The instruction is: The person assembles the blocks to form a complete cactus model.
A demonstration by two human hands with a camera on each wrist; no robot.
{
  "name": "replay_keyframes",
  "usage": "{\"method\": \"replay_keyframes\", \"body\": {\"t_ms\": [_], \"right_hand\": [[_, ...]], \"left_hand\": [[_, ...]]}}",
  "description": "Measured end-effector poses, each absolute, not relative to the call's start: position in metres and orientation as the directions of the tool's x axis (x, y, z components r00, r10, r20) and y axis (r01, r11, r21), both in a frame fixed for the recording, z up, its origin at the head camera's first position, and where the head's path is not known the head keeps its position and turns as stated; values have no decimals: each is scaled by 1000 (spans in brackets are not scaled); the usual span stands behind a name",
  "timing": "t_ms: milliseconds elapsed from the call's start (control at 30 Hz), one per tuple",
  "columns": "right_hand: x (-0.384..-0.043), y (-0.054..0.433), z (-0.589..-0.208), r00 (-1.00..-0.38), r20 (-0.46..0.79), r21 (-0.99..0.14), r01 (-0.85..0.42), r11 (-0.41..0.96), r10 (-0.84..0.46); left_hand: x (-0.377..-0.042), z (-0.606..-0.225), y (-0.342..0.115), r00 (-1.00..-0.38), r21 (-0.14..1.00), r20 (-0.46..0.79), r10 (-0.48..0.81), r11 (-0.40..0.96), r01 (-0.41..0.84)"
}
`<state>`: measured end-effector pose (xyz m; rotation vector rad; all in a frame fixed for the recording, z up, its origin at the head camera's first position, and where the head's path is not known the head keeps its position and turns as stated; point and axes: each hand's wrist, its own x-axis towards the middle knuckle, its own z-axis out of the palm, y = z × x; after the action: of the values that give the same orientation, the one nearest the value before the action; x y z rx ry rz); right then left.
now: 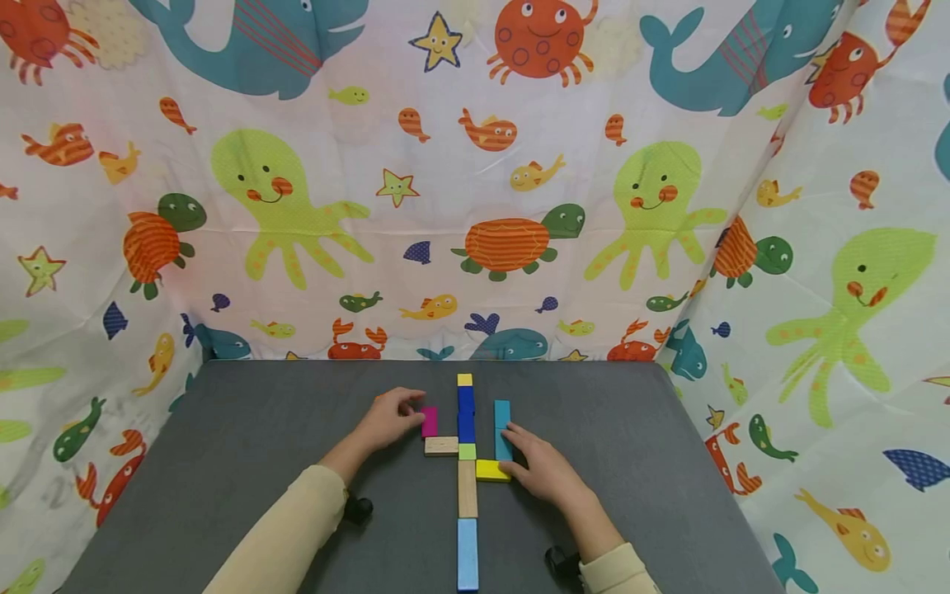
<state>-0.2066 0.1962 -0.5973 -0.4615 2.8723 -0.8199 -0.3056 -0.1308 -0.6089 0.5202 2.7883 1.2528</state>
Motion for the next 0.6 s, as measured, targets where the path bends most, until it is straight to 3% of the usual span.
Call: {"method": "replay_keyframes", "body": {"t_ms": [133, 300, 600], "right_hand": [[-206, 196, -597, -946, -42, -538, -251, 805, -323], [-206, 195, -598, -947, -38, -536, -249, 807, -318], [-205, 194, -598, -945, -38, -497, -265, 826, -326]], "left_hand": [[-309, -607, -145, -966, 658, 199, 166, 708, 257], [-312, -608, -155, -987, 592, 90, 131, 790, 159], [-327, -603, -133, -993, 709, 48, 110, 697, 112]]}}
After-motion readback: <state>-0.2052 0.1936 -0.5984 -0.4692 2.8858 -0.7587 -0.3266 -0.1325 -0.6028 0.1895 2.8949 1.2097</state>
